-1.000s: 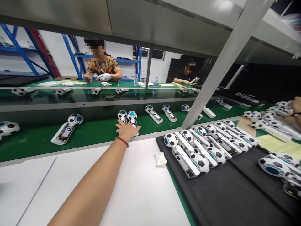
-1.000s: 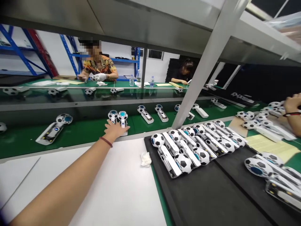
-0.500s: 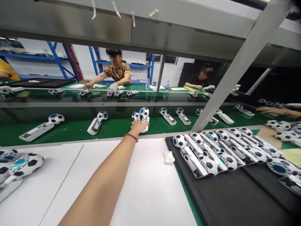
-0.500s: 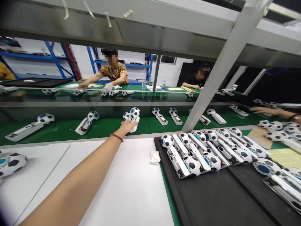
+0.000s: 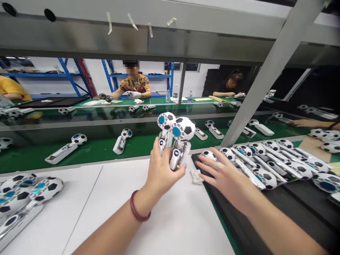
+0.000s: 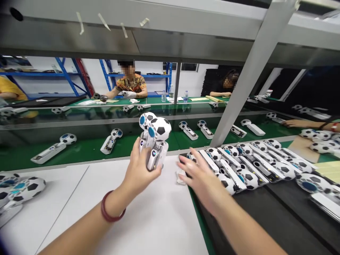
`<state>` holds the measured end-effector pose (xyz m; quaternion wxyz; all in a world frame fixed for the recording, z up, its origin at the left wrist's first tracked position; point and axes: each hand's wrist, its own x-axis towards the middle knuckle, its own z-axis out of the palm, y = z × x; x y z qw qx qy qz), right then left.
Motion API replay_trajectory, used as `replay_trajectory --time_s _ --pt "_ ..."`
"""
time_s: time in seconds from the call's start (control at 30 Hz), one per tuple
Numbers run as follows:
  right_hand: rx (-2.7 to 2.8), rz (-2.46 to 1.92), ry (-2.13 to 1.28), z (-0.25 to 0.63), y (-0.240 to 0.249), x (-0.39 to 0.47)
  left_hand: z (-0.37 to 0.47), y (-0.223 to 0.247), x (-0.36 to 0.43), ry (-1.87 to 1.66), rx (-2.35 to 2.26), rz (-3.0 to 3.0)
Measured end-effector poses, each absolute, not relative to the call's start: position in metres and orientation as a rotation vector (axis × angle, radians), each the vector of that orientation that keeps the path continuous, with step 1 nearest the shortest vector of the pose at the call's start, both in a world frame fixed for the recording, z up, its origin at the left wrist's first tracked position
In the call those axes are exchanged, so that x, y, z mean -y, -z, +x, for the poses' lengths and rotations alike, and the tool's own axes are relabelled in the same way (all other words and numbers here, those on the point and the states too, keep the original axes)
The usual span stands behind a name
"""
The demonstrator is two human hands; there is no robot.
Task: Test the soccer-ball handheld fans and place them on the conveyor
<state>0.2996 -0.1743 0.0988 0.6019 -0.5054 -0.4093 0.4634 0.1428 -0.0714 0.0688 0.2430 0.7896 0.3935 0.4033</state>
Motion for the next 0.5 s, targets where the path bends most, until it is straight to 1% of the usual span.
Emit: replay_trajectory --time_s 0.07,0.17,0.27,0.3,0.43,0.5 --pt "0.852 -1.011 -1.224 0.270 -0.104 0.152 0.131 -0.067 0.083 -1.182 -0.991 2.170" --pt "0.884 -0.851 -1.199 0.229 -0.103 0.118 0.106 -0.062 0.083 -1.338 -0.835 2.095" --pt "0.904 -0.741 -1.204 0.209 -0.088 0.096 0.082 -0.063 0.070 -1.479 -0.764 1.665" --pt "0.893 -0.701 -1.263 0.206 -0.081 0.091 0.075 -0.064 0.066 -1.446 -0.765 1.493" --pt "0.737 -0.597 -1.514 0.209 -0.059 0.080 0.055 -0.066 0.059 -1.085 -0.657 1.051" --pt "0.608 -0.624 -1.592 0.213 -0.051 0.076 0.050 -0.063 0.061 -1.071 -0.571 0.935"
